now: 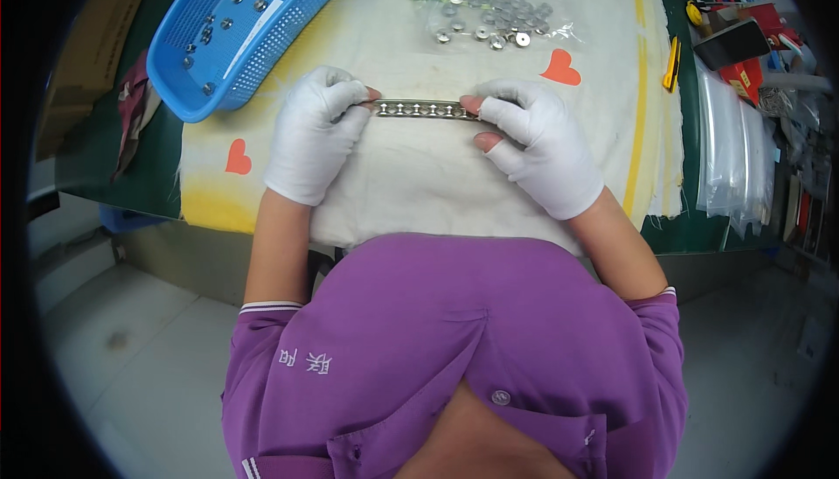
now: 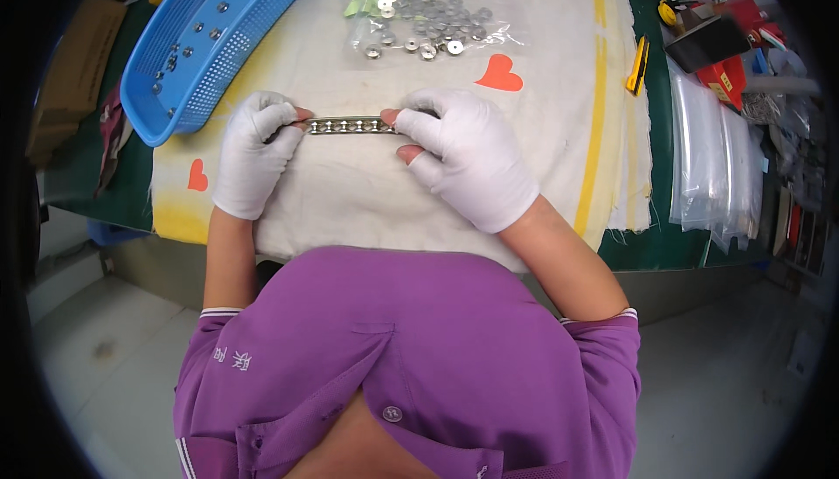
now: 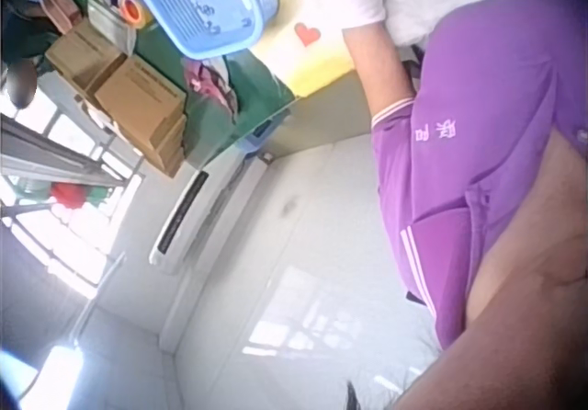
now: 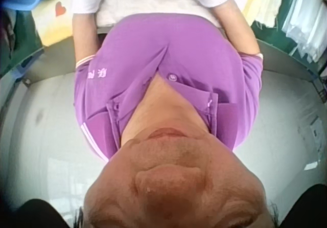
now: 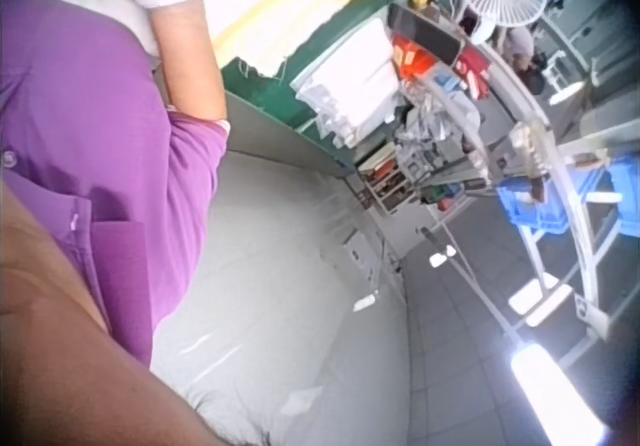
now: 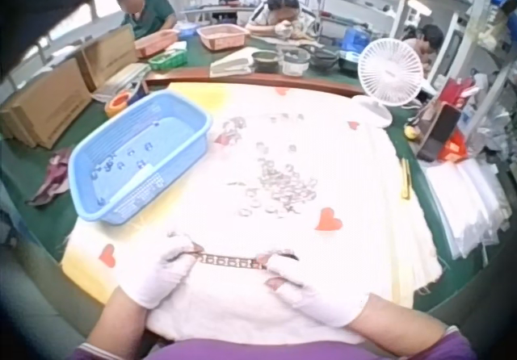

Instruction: Placing metal rings in a row onto a metal jig or bar for assembly.

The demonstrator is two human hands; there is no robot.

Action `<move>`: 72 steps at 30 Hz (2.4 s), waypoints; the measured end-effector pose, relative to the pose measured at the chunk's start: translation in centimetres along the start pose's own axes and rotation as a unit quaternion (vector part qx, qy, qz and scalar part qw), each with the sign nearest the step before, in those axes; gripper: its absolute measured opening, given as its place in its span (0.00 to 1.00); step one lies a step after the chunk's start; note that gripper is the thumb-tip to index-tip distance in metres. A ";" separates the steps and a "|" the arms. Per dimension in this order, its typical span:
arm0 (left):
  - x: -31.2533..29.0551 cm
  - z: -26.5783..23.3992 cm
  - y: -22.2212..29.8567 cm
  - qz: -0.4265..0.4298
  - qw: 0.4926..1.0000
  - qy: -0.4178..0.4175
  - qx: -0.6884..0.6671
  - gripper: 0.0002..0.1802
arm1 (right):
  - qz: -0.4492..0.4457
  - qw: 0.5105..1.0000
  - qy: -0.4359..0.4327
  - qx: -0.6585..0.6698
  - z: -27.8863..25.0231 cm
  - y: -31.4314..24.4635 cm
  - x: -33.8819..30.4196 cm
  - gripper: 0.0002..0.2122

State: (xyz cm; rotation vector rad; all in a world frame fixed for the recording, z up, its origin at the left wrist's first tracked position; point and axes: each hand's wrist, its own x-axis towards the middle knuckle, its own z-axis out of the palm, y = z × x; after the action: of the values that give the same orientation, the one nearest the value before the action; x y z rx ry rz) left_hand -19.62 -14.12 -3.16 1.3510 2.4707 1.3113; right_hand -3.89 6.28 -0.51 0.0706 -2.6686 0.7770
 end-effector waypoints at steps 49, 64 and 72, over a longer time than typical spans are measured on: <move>0.1 -0.4 0.8 -0.088 0.994 -0.057 -0.021 0.08 | 0.170 0.985 0.015 0.029 -3.3 4.3 -4.3 0.07; -0.1 -0.4 0.3 -0.046 0.998 -0.038 0.000 0.09 | 0.142 0.988 0.057 0.039 -2.9 4.4 -4.0 0.05; -0.2 -1.2 0.1 -0.201 0.970 -0.040 -0.131 0.06 | 0.171 0.982 0.028 0.069 -3.4 3.4 -4.3 0.08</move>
State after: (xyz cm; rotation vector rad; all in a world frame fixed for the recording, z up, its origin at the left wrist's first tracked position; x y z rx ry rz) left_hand -19.90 -15.04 -2.36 0.7765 2.2553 1.3839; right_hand 0.77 10.75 -1.12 -0.3801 -2.6034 1.0509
